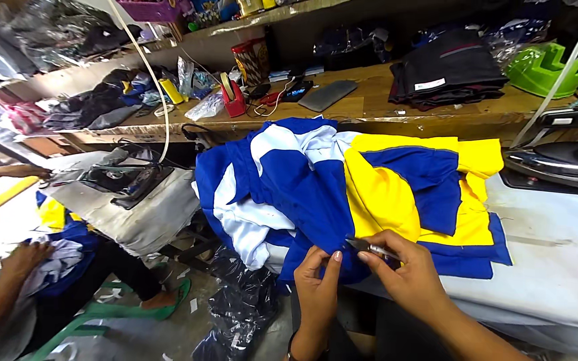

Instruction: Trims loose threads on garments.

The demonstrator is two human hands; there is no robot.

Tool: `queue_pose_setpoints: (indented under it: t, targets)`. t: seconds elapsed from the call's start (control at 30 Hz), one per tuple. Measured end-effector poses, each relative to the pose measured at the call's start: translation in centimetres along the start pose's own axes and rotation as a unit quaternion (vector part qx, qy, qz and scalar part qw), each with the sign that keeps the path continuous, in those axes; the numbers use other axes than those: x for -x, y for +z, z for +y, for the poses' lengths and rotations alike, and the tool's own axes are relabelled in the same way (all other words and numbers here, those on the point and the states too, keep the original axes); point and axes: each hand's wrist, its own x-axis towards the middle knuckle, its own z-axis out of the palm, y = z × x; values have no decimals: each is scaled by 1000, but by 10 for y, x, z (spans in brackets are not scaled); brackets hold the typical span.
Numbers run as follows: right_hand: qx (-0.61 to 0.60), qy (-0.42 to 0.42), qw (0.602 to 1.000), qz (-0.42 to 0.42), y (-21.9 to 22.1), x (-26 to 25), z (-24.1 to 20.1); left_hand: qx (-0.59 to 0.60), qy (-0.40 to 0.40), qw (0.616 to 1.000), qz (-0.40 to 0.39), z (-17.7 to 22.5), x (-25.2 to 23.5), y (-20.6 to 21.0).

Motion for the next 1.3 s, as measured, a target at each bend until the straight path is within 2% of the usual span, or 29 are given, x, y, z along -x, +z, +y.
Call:
queue_pose_setpoints:
  t: [0.07,0.23,0.33,0.4,0.47,0.57,0.67,0.73,1.0,1.3]
  targets:
    - [-41,4,999,-20,-2,-4,1,-5,-3,1000,-7,1,-1,-3]
    - [7,-167,985,-50,2,-23,2,-55,-1,998,-43,6,-7,-10]
    - [20,-228,971,-65,10,-35,4,-83,14,995,-57,10,-10,-17]
    - [-7,-216,973,-77,15,-39,1,-133,38,988,-68,9,-12,-23]
    - [-73,-134,983,-106,17,-40,-5,-176,63,979,-80,8,-12,-28]
    - [-161,-20,977,-138,11,-42,-11,-168,56,980,-86,9,-12,-32]
    - [-45,-34,990,-133,-8,-38,-6,-125,25,988,-86,9,-12,-34]
    - [17,-50,994,-99,-16,-29,-1,-111,16,990,-85,9,-12,-34]
    - [24,-110,993,-17,-9,-1,1,-112,21,990,-87,9,-12,-30]
    - [49,-116,992,-12,-2,-6,0,-136,44,986,-90,10,-14,-32]
